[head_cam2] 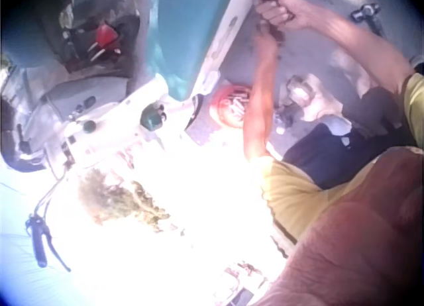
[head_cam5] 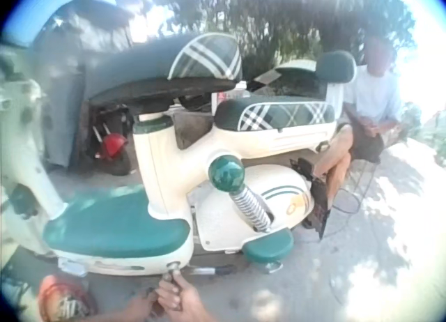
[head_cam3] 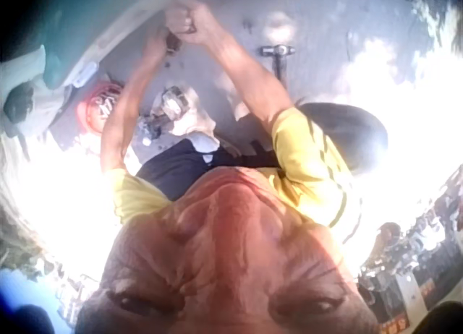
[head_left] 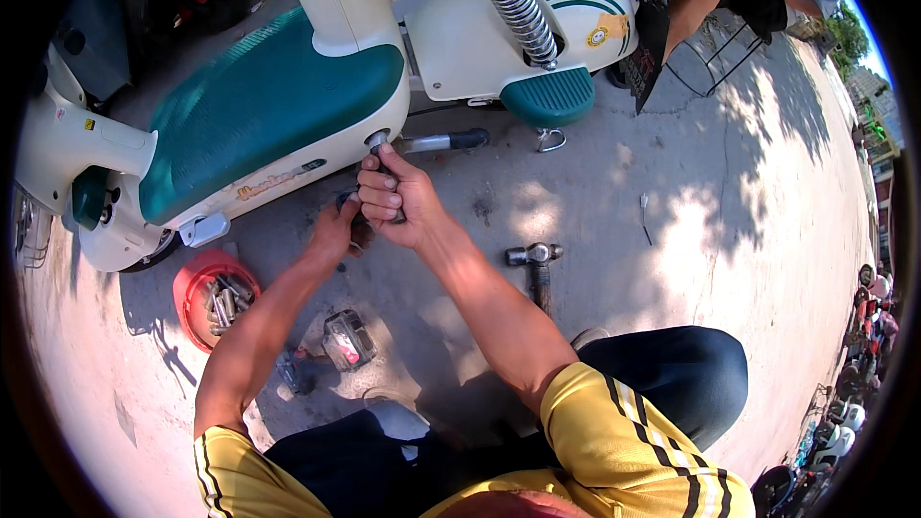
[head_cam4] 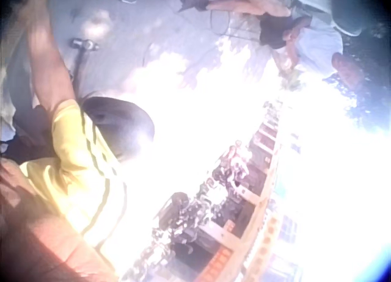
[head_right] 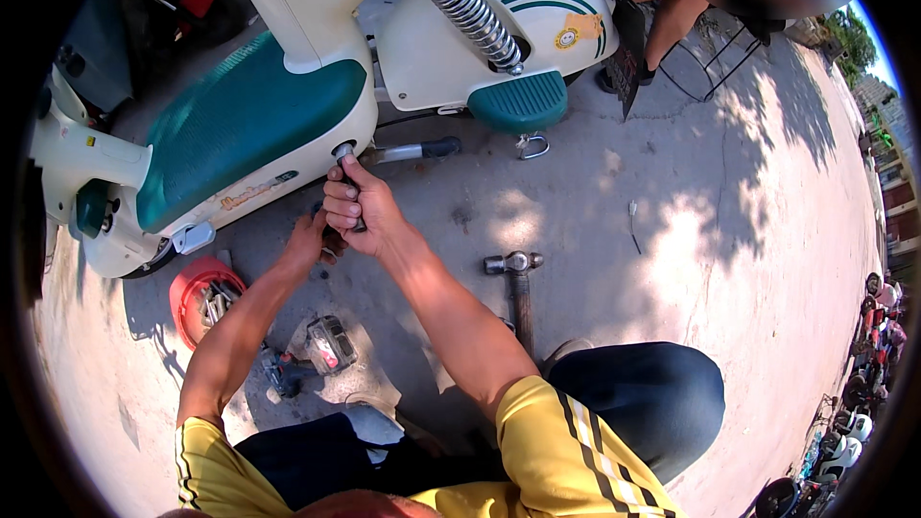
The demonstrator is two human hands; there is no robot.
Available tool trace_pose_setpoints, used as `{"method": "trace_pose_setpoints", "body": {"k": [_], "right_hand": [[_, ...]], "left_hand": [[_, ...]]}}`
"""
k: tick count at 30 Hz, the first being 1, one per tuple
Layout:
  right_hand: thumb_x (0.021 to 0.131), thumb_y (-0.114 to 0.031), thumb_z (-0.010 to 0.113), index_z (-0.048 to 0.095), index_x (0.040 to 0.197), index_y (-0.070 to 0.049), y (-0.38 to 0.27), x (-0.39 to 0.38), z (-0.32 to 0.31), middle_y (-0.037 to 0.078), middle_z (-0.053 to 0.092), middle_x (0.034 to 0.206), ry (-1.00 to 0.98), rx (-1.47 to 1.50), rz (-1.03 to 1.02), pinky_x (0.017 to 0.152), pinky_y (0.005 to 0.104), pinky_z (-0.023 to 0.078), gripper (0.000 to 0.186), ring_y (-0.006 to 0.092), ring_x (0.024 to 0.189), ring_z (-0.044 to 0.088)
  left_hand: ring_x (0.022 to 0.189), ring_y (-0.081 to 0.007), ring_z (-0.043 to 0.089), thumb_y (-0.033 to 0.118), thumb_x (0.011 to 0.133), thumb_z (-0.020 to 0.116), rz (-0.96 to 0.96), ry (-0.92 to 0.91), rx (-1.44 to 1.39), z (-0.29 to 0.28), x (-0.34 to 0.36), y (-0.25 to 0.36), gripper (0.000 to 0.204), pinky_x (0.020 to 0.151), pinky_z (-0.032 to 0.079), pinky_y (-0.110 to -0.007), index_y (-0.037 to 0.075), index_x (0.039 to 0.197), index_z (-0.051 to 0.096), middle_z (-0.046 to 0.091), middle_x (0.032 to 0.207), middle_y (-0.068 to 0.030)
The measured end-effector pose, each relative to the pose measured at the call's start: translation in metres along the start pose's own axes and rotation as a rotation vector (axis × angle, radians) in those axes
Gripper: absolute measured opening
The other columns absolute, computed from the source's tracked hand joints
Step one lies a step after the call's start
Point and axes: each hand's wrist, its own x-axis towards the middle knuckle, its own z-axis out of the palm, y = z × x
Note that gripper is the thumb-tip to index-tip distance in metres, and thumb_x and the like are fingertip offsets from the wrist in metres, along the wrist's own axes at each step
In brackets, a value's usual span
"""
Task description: The person retrieves a small metal part from a cluttered workshop and moves outside to a white scooter. They squat down and repeatedly insert and remove the metal part into the scooter's rear wheel hub area, seemingly testing the fit or alignment.
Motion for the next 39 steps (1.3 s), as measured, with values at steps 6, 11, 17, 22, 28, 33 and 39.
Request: {"method": "trace_pose_setpoints", "body": {"k": [6, 11, 17, 22, 28, 33, 39], "right_hand": [[0.106, -0.037, 0.056, 0.049, 0.089, -0.01, -0.001, -0.006, 0.022, -0.005, 0.039, 0.065, 0.361, -0.549, -0.127, 0.044, 0.0255, 0.03, 0.033, 0.0066, 0.049, 0.035], [0.106, -0.032, 0.056, 0.053, 0.092, -0.005, 0.003, -0.007, 0.038, -0.001, 0.044, 0.068, 0.507, -0.762, -0.188, 0.046, 0.0289, 0.031, 0.03, 0.0099, 0.052, 0.039], [0.109, -0.034, 0.039, 0.058, 0.105, 0.001, -0.007, -0.014, 0.023, 0.003, 0.051, 0.076, 0.257, -0.306, -0.015, 0.057, 0.0297, 0.038, 0.039, 0.0143, 0.064, 0.046], [0.107, -0.026, 0.051, 0.058, 0.1, -0.001, -0.001, -0.013, 0.017, 0.002, 0.052, 0.075, 0.329, -0.469, -0.146, 0.054, 0.0273, 0.037, 0.027, 0.0116, 0.059, 0.044], [0.106, -0.023, 0.054, 0.058, 0.099, 0.001, 0.006, -0.01, 0.028, 0.002, 0.053, 0.073, 0.479, -0.767, -0.226, 0.05, 0.0277, 0.037, 0.025, 0.0105, 0.056, 0.045], [0.107, -0.025, 0.053, 0.058, 0.101, 0.001, 0.002, -0.011, 0.021, 0.002, 0.052, 0.072, 0.381, -0.653, -0.213, 0.051, 0.0274, 0.037, 0.027, 0.0108, 0.056, 0.045], [0.109, -0.033, 0.051, 0.058, 0.106, 0.0, -0.006, -0.012, -0.005, 0.001, 0.05, 0.075, 0.054, -0.154, -0.072, 0.054, 0.0258, 0.036, 0.034, 0.0108, 0.058, 0.04]], "left_hand": [[0.062, -0.0151, 0.065, 0.051, 0.107, 0.043, -0.005, 0.015, 0.003, 0.004, 0.003, -0.004, 0.048, 0.053, 0.049, -0.031, 0.007, 0.1, 0.062, 0.068, 0.074, -0.0055], [0.062, -0.0157, 0.066, 0.053, 0.106, 0.044, -0.017, 0.033, -0.001, 0.001, 0.003, -0.008, 0.05, 0.053, 0.05, -0.031, 0.007, 0.103, 0.063, 0.069, 0.075, -0.0061], [0.063, -0.0158, 0.066, 0.055, 0.105, 0.045, -0.042, 0.018, 0.011, 0.002, 0.004, -0.001, 0.052, 0.055, 0.05, -0.032, 0.007, 0.103, 0.063, 0.069, 0.076, -0.0063], [0.069, -0.0156, 0.066, 0.054, 0.105, 0.043, -0.067, 0.006, 0.041, 0.004, 0.001, 0.005, 0.049, 0.059, 0.05, -0.033, 0.01, 0.096, 0.061, 0.068, 0.079, -0.005], [0.064, -0.0153, 0.064, 0.054, 0.104, 0.045, -0.056, 0.0, 0.014, 0.0, -0.002, 0.001, 0.05, 0.058, 0.05, -0.032, 0.007, 0.107, 0.06, 0.068, 0.077, -0.0065], [0.069, -0.0151, 0.066, 0.056, 0.105, 0.042, -0.036, 0.012, 0.037, 0.002, -0.004, 0.003, 0.053, 0.058, 0.05, -0.031, 0.008, 0.097, 0.063, 0.068, 0.078, -0.0052], [0.068, -0.0144, 0.065, 0.055, 0.105, 0.042, -0.054, 0.005, 0.025, 0.007, -0.001, 0.006, 0.053, 0.058, 0.05, -0.031, 0.008, 0.096, 0.063, 0.068, 0.078, -0.0059]]}}
